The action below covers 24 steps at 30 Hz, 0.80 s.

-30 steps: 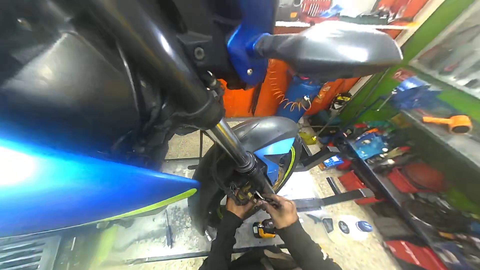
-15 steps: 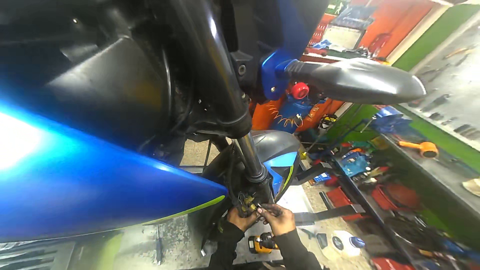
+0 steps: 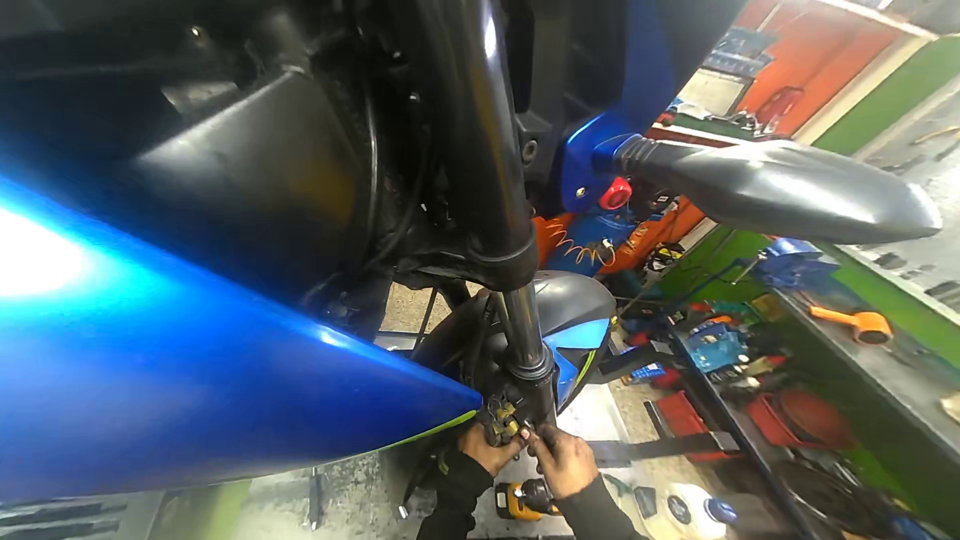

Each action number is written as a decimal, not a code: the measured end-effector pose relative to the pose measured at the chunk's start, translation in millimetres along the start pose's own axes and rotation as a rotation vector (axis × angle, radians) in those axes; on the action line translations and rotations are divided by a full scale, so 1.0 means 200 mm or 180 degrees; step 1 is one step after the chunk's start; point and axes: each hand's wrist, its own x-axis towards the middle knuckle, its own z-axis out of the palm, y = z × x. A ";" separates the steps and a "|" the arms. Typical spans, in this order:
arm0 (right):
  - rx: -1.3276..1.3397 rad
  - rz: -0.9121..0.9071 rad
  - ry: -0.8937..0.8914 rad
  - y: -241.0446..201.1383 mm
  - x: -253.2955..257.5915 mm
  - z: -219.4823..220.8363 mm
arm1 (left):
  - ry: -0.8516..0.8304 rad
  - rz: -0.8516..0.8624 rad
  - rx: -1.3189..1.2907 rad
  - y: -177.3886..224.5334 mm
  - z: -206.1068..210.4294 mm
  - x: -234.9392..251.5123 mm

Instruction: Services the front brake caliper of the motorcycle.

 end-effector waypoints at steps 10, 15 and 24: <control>0.2546 0.0884 -0.0448 -0.03 0.01 0.03 | 0.0156 0.0289 -0.0393 -0.07 0.03 0.02; 0.3423 0.1588 -0.0730 -0.09 0.00 0.00 | 0.0133 0.0176 -0.0330 -0.07 0.03 0.00; 0.3799 0.1667 -0.1047 -0.06 0.00 0.02 | 0.0171 0.0191 -0.0716 -0.01 0.02 -0.02</control>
